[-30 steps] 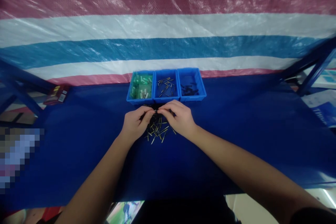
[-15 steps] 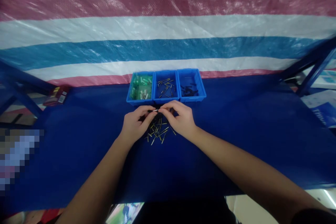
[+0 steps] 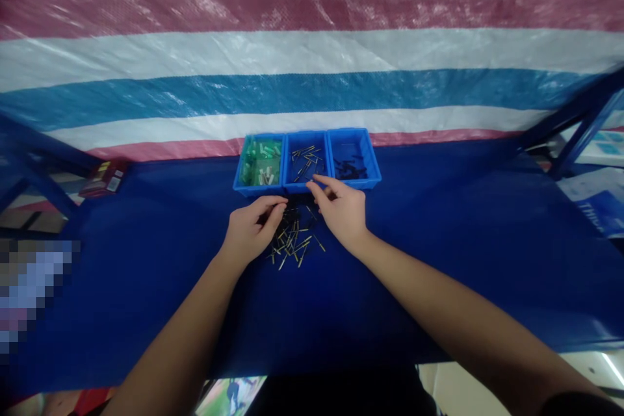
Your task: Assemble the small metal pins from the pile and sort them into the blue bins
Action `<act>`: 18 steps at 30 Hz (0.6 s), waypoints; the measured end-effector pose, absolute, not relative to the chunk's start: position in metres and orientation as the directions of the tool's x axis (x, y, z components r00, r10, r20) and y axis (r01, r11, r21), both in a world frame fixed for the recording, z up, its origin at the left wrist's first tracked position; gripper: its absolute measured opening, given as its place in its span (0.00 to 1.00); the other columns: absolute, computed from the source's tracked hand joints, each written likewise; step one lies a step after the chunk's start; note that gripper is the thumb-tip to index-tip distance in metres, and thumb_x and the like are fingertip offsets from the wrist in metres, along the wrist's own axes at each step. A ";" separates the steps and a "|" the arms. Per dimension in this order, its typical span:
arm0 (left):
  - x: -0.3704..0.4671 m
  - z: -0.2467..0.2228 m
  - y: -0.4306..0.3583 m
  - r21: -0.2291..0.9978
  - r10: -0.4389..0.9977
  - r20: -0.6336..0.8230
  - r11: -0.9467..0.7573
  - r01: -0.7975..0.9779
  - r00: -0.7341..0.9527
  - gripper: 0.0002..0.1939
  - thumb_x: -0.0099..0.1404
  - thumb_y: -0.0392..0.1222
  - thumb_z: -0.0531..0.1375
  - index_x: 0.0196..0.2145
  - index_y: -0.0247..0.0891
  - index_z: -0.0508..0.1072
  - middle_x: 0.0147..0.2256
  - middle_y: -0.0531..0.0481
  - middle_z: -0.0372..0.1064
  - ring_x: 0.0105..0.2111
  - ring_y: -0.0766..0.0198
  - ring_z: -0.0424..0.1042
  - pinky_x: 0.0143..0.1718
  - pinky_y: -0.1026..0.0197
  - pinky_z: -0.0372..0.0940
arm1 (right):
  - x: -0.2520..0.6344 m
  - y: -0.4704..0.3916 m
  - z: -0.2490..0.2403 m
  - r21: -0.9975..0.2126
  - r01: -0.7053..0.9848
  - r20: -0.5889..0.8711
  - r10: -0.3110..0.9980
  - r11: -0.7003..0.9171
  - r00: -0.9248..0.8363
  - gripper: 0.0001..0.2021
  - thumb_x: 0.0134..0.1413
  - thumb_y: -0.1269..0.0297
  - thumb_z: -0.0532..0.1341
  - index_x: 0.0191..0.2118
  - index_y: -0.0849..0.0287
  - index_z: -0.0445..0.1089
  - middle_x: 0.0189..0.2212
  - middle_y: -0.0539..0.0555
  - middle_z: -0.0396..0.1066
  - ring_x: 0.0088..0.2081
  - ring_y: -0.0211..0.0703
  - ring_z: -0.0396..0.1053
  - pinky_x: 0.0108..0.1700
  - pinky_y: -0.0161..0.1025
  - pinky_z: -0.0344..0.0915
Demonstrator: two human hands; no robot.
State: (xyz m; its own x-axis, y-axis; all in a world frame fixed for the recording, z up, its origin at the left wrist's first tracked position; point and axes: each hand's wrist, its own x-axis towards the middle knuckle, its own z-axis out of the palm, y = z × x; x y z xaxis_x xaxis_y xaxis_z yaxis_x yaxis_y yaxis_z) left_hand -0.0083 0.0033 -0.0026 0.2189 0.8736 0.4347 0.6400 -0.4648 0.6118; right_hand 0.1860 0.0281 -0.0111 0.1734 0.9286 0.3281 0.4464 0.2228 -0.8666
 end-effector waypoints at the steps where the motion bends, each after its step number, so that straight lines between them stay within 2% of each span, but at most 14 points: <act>1: -0.009 -0.003 0.003 0.611 0.873 0.437 -0.466 0.640 0.219 0.10 0.71 0.43 0.57 0.44 0.41 0.77 0.30 0.54 0.78 0.25 0.70 0.74 0.32 0.67 0.67 | 0.187 0.027 -0.011 -0.844 0.472 0.364 0.919 0.256 0.151 0.14 0.59 0.55 0.65 0.46 0.55 0.78 0.21 0.46 0.74 0.22 0.37 0.72 0.31 0.37 0.71; 5: -0.010 -0.003 0.003 0.595 0.870 0.440 -0.468 0.654 0.222 0.10 0.71 0.44 0.57 0.44 0.41 0.77 0.32 0.53 0.78 0.26 0.69 0.75 0.31 0.68 0.67 | 0.190 0.023 -0.009 -0.658 0.666 0.465 0.885 0.352 -0.009 0.09 0.61 0.58 0.63 0.41 0.56 0.78 0.23 0.49 0.74 0.24 0.38 0.71 0.31 0.36 0.68; 8: -0.012 -0.003 0.003 0.593 0.873 0.438 -0.460 0.661 0.214 0.10 0.71 0.44 0.57 0.44 0.40 0.77 0.33 0.53 0.78 0.27 0.69 0.75 0.31 0.68 0.67 | 0.194 0.022 -0.009 -0.498 0.807 0.359 0.923 0.316 -0.140 0.08 0.60 0.60 0.62 0.39 0.54 0.79 0.22 0.48 0.75 0.24 0.40 0.72 0.28 0.36 0.64; 12: -0.013 -0.005 0.003 0.598 0.872 0.441 -0.461 0.656 0.211 0.10 0.71 0.43 0.57 0.44 0.41 0.77 0.32 0.53 0.78 0.27 0.69 0.75 0.32 0.67 0.67 | 0.196 0.023 -0.008 -0.454 0.841 0.283 0.943 0.295 -0.178 0.11 0.61 0.60 0.61 0.44 0.52 0.79 0.26 0.48 0.78 0.26 0.42 0.74 0.30 0.38 0.64; 18: -0.012 -0.004 0.003 0.601 0.875 0.435 -0.458 0.656 0.213 0.10 0.71 0.44 0.57 0.44 0.40 0.77 0.32 0.53 0.79 0.27 0.69 0.76 0.32 0.67 0.68 | 0.194 0.024 -0.006 -0.428 0.859 0.233 0.953 0.280 -0.194 0.10 0.61 0.61 0.60 0.43 0.51 0.79 0.25 0.48 0.78 0.25 0.42 0.73 0.28 0.38 0.62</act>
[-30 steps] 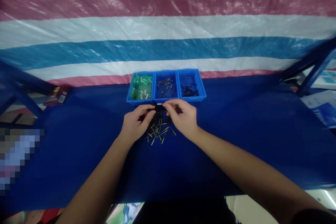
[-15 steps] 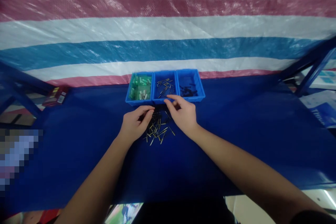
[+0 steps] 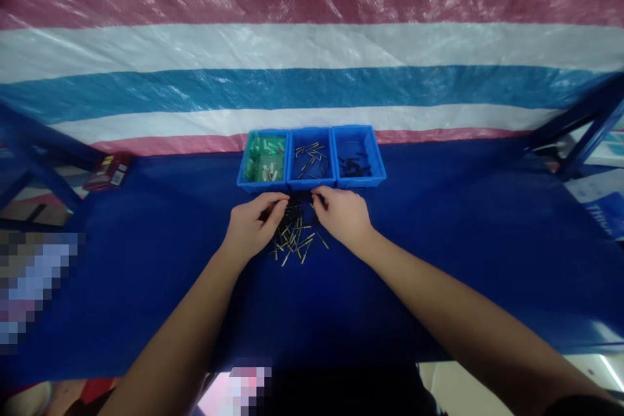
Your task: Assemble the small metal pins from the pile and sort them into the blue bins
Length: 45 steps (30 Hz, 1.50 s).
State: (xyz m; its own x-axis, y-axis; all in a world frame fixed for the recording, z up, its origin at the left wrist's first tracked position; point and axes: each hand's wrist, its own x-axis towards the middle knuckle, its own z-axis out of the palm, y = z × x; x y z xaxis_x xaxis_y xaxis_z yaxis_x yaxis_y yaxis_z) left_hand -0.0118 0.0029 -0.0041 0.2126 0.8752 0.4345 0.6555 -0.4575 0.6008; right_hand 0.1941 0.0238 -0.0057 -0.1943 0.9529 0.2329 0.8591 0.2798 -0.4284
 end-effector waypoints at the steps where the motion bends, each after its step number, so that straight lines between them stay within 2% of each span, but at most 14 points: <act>1: -0.012 -0.004 0.003 0.600 0.876 0.433 -0.457 0.657 0.214 0.10 0.71 0.44 0.57 0.44 0.40 0.77 0.32 0.53 0.79 0.27 0.68 0.76 0.32 0.67 0.68 | 0.194 0.024 -0.006 -0.432 0.860 0.228 0.955 0.274 -0.190 0.10 0.61 0.61 0.60 0.43 0.51 0.79 0.25 0.47 0.77 0.25 0.42 0.73 0.28 0.37 0.62; 7: -0.012 -0.005 0.003 0.605 0.874 0.436 -0.460 0.650 0.213 0.11 0.71 0.44 0.57 0.44 0.41 0.77 0.32 0.53 0.79 0.26 0.68 0.75 0.32 0.66 0.68 | 0.193 0.024 -0.006 -0.449 0.860 0.216 0.963 0.242 -0.158 0.10 0.60 0.60 0.61 0.43 0.52 0.79 0.25 0.48 0.78 0.26 0.43 0.74 0.28 0.38 0.62; 16: -0.012 -0.005 0.003 0.608 0.877 0.432 -0.455 0.651 0.210 0.10 0.70 0.43 0.58 0.44 0.40 0.77 0.31 0.53 0.78 0.26 0.68 0.75 0.30 0.67 0.67 | 0.193 0.024 -0.007 -0.411 0.878 0.211 0.963 0.244 -0.169 0.10 0.63 0.61 0.59 0.42 0.52 0.78 0.27 0.49 0.78 0.27 0.44 0.74 0.28 0.38 0.61; 23: -0.012 -0.005 0.003 0.593 0.870 0.443 -0.466 0.656 0.217 0.10 0.71 0.43 0.57 0.44 0.40 0.77 0.32 0.53 0.78 0.27 0.68 0.76 0.32 0.67 0.67 | 0.194 0.021 -0.006 -0.390 0.897 0.199 0.970 0.207 -0.137 0.09 0.62 0.57 0.61 0.41 0.51 0.78 0.26 0.49 0.78 0.27 0.45 0.75 0.27 0.39 0.60; 29: -0.014 -0.007 0.004 0.560 0.857 0.467 -0.478 0.677 0.218 0.09 0.71 0.43 0.58 0.43 0.40 0.77 0.30 0.55 0.77 0.26 0.70 0.75 0.30 0.67 0.66 | 0.197 0.022 -0.010 -0.377 0.887 0.240 0.953 0.268 -0.186 0.10 0.64 0.57 0.59 0.40 0.53 0.77 0.28 0.50 0.79 0.29 0.46 0.76 0.29 0.39 0.62; 34: -0.014 -0.012 0.006 0.466 0.808 0.509 -0.549 0.694 0.297 0.11 0.70 0.44 0.60 0.47 0.41 0.77 0.28 0.55 0.76 0.25 0.69 0.75 0.31 0.66 0.67 | 0.194 0.016 -0.007 -0.481 0.756 0.431 0.871 0.444 -0.237 0.09 0.65 0.60 0.59 0.41 0.56 0.76 0.31 0.51 0.79 0.31 0.43 0.77 0.34 0.37 0.68; 37: -0.013 -0.014 0.007 0.443 0.782 0.525 -0.588 0.677 0.336 0.12 0.70 0.44 0.60 0.49 0.40 0.76 0.33 0.53 0.79 0.29 0.68 0.77 0.33 0.66 0.69 | 0.189 0.011 -0.004 -0.545 0.627 0.511 0.813 0.557 -0.278 0.07 0.65 0.63 0.59 0.41 0.57 0.75 0.33 0.51 0.80 0.33 0.41 0.77 0.37 0.36 0.70; 40: -0.013 -0.014 0.007 0.449 0.762 0.544 -0.619 0.644 0.352 0.09 0.71 0.42 0.60 0.46 0.40 0.77 0.41 0.51 0.80 0.36 0.66 0.79 0.39 0.65 0.70 | 0.188 0.010 -0.002 -0.557 0.568 0.530 0.786 0.606 -0.318 0.06 0.65 0.65 0.60 0.41 0.58 0.75 0.35 0.52 0.80 0.35 0.41 0.77 0.40 0.36 0.72; 45: -0.012 -0.011 0.007 0.439 0.769 0.530 -0.610 0.660 0.358 0.08 0.72 0.42 0.58 0.44 0.39 0.76 0.40 0.52 0.80 0.36 0.65 0.79 0.39 0.64 0.70 | 0.189 0.012 -0.003 -0.570 0.523 0.544 0.768 0.634 -0.338 0.05 0.64 0.64 0.62 0.42 0.57 0.74 0.36 0.53 0.79 0.35 0.41 0.77 0.39 0.37 0.73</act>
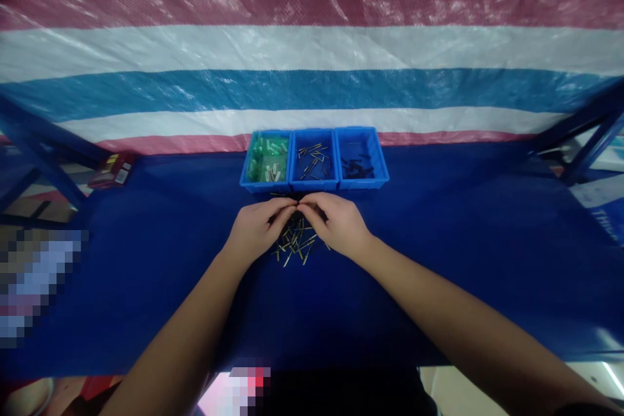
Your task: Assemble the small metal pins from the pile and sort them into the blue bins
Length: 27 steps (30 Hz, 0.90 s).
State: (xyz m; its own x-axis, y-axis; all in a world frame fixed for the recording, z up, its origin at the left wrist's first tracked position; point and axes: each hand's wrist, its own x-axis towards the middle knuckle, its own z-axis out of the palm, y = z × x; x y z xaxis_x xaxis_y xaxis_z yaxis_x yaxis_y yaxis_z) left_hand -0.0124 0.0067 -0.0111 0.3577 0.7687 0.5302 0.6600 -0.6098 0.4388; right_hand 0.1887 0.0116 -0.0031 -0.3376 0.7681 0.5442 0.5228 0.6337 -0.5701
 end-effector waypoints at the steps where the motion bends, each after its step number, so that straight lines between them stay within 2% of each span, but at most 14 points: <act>1: -0.012 -0.011 0.007 0.432 0.770 0.527 -0.607 0.667 0.360 0.09 0.72 0.42 0.57 0.44 0.39 0.76 0.39 0.52 0.80 0.35 0.65 0.79 0.38 0.64 0.70 | 0.189 0.012 -0.004 -0.571 0.514 0.550 0.763 0.640 -0.339 0.06 0.63 0.64 0.62 0.44 0.57 0.74 0.35 0.53 0.79 0.34 0.41 0.76 0.37 0.37 0.73; 5: -0.012 -0.010 0.007 0.422 0.780 0.504 -0.597 0.682 0.372 0.11 0.74 0.44 0.55 0.42 0.38 0.75 0.33 0.52 0.79 0.30 0.65 0.78 0.33 0.64 0.68 | 0.189 0.012 -0.005 -0.566 0.488 0.564 0.744 0.665 -0.360 0.06 0.63 0.66 0.62 0.45 0.56 0.73 0.37 0.53 0.78 0.35 0.40 0.75 0.37 0.37 0.72; 8: -0.011 -0.009 0.006 0.442 0.784 0.495 -0.598 0.669 0.374 0.11 0.74 0.44 0.55 0.43 0.39 0.75 0.34 0.52 0.79 0.30 0.66 0.78 0.33 0.65 0.67 | 0.188 0.011 -0.005 -0.565 0.498 0.560 0.749 0.658 -0.355 0.05 0.63 0.68 0.61 0.43 0.57 0.72 0.36 0.54 0.77 0.35 0.41 0.74 0.39 0.39 0.72; 13: -0.011 -0.010 0.004 0.498 0.793 0.528 -0.578 0.646 0.303 0.11 0.70 0.44 0.61 0.47 0.40 0.75 0.30 0.55 0.78 0.27 0.69 0.76 0.32 0.67 0.67 | 0.189 0.011 -0.003 -0.572 0.519 0.537 0.768 0.635 -0.348 0.04 0.63 0.67 0.60 0.42 0.57 0.71 0.35 0.54 0.76 0.34 0.41 0.74 0.37 0.38 0.71; 18: -0.011 -0.010 0.004 0.490 0.768 0.566 -0.606 0.627 0.300 0.07 0.70 0.40 0.60 0.44 0.41 0.76 0.33 0.54 0.79 0.29 0.70 0.77 0.35 0.68 0.68 | 0.189 0.011 -0.003 -0.574 0.524 0.530 0.773 0.630 -0.349 0.04 0.63 0.67 0.60 0.41 0.57 0.71 0.34 0.53 0.76 0.33 0.40 0.73 0.36 0.38 0.70; 27: -0.012 -0.006 0.004 0.486 0.788 0.515 -0.593 0.643 0.337 0.08 0.72 0.43 0.57 0.41 0.39 0.75 0.33 0.53 0.78 0.28 0.68 0.76 0.33 0.66 0.67 | 0.188 0.011 -0.002 -0.564 0.463 0.588 0.726 0.684 -0.356 0.05 0.62 0.68 0.61 0.43 0.57 0.72 0.36 0.53 0.77 0.34 0.39 0.73 0.38 0.38 0.71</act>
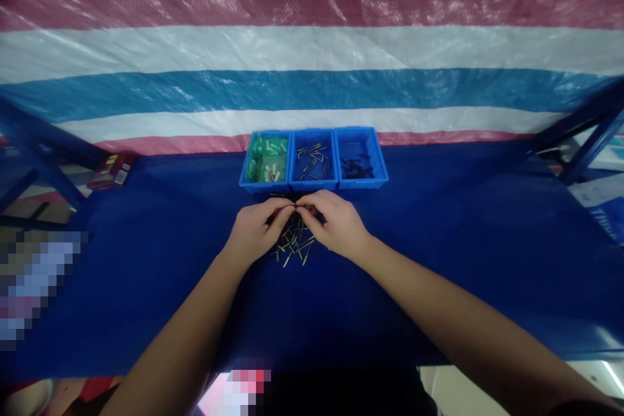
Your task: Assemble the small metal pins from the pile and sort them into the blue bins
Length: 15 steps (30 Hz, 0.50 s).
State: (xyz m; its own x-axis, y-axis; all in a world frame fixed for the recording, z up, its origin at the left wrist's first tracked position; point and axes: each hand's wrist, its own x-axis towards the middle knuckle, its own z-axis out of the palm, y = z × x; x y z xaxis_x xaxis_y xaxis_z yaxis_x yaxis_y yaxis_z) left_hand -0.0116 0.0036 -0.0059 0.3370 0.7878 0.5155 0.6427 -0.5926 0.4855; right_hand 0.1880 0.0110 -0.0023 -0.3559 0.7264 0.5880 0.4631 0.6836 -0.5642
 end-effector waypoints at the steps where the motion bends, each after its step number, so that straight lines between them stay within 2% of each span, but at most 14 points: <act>1: -0.011 -0.006 0.003 0.495 0.793 0.512 -0.586 0.642 0.329 0.08 0.72 0.43 0.57 0.41 0.39 0.76 0.32 0.53 0.78 0.28 0.68 0.76 0.33 0.66 0.67 | 0.188 0.011 -0.002 -0.565 0.470 0.582 0.731 0.678 -0.355 0.04 0.62 0.68 0.61 0.42 0.57 0.72 0.36 0.53 0.77 0.34 0.40 0.74 0.38 0.38 0.71; 6: -0.009 -0.007 0.002 0.526 0.799 0.537 -0.568 0.633 0.271 0.10 0.69 0.44 0.61 0.47 0.42 0.75 0.29 0.55 0.77 0.26 0.69 0.75 0.33 0.67 0.68 | 0.189 0.011 -0.002 -0.564 0.502 0.555 0.751 0.656 -0.358 0.04 0.64 0.67 0.59 0.42 0.57 0.72 0.36 0.55 0.77 0.36 0.42 0.74 0.39 0.41 0.72; 10: -0.010 -0.008 0.003 0.513 0.783 0.551 -0.590 0.624 0.288 0.08 0.70 0.42 0.59 0.44 0.41 0.76 0.33 0.54 0.79 0.28 0.69 0.76 0.35 0.68 0.69 | 0.189 0.012 -0.002 -0.560 0.489 0.565 0.740 0.669 -0.365 0.05 0.64 0.66 0.60 0.42 0.56 0.73 0.36 0.54 0.78 0.36 0.43 0.75 0.40 0.42 0.72; 15: -0.012 -0.006 0.004 0.495 0.799 0.504 -0.579 0.648 0.329 0.09 0.72 0.44 0.57 0.41 0.39 0.75 0.31 0.53 0.77 0.27 0.68 0.76 0.32 0.66 0.67 | 0.188 0.011 -0.003 -0.568 0.455 0.597 0.724 0.685 -0.345 0.07 0.62 0.68 0.62 0.45 0.56 0.73 0.38 0.54 0.78 0.37 0.41 0.75 0.40 0.40 0.73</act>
State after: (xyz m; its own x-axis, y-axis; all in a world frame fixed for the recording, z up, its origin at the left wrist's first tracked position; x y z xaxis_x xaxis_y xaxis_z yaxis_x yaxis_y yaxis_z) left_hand -0.0122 0.0035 -0.0062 0.3286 0.7990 0.5036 0.6480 -0.5787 0.4951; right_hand 0.1878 0.0113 -0.0026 -0.3445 0.7243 0.5972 0.4554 0.6853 -0.5684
